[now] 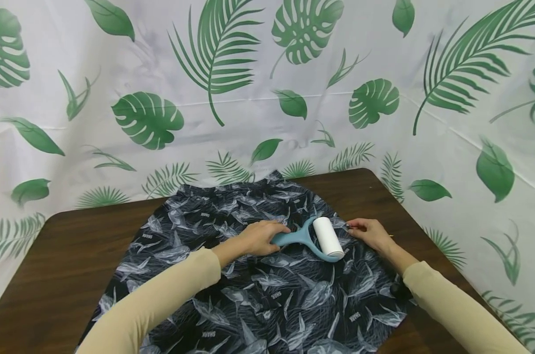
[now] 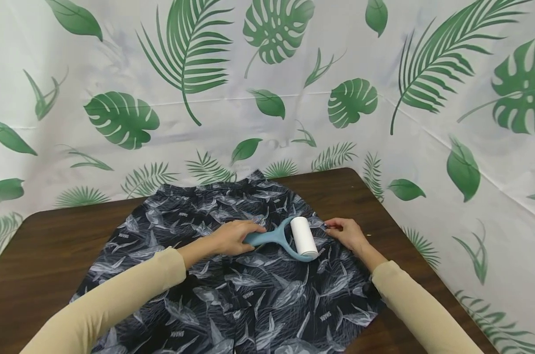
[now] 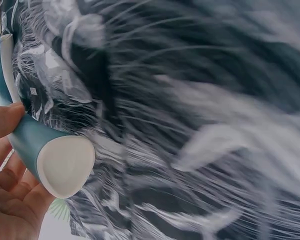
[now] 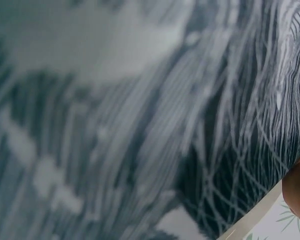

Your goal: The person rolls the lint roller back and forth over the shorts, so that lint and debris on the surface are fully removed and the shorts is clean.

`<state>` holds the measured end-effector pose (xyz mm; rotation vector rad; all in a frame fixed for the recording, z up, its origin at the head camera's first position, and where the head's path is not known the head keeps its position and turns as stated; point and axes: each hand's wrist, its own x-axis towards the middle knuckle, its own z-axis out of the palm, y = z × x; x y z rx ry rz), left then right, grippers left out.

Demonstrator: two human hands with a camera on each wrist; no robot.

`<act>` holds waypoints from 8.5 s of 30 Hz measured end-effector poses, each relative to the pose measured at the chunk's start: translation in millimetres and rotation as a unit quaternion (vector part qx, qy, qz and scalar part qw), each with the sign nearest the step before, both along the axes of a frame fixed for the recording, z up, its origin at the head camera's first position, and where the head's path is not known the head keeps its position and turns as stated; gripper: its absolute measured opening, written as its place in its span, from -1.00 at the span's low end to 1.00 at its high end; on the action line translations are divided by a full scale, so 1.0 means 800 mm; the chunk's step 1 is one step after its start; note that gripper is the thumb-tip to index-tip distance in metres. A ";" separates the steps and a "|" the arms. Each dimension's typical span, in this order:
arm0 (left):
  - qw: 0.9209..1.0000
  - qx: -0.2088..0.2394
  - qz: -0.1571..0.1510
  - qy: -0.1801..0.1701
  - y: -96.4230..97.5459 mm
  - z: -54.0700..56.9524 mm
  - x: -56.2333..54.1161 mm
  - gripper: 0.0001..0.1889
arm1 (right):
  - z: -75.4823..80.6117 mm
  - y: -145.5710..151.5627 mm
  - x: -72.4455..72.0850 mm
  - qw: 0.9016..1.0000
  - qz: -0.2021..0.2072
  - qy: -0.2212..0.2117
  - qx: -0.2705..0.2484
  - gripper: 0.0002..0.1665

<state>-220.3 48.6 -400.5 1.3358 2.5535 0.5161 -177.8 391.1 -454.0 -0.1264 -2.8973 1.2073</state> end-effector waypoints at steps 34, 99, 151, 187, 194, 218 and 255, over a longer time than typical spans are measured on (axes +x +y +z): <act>0.992 0.092 0.046 0.079 -0.346 -0.011 0.055 -0.45 | 0.003 -0.003 0.001 1.000 0.012 0.000 0.008 -0.64; 0.980 0.105 0.069 0.156 -0.473 -0.022 0.096 -0.31 | 0.003 -0.004 0.001 1.000 0.005 -0.011 -0.006 -0.66; 0.998 0.051 0.022 0.026 -0.022 -0.001 0.026 -0.53 | 0.002 -0.003 0.001 1.000 -0.001 0.007 -0.017 -0.69; 0.999 0.029 0.040 0.018 0.060 -0.012 0.024 -0.52 | -0.001 -0.001 0.000 0.999 0.027 0.021 0.006 -0.72; 0.999 0.021 0.047 0.016 0.065 -0.011 0.034 -0.52 | -0.001 0.002 -0.002 1.000 0.020 0.011 0.012 -0.71; 1.000 0.007 -0.012 -0.004 -0.060 0.007 0.063 -0.51 | 0.002 0.001 0.001 1.000 0.007 -0.007 -0.001 -0.65; 0.997 0.068 0.038 0.021 -0.413 -0.003 0.074 -0.43 | 0.006 -0.002 0.003 0.999 0.017 0.003 0.041 -0.64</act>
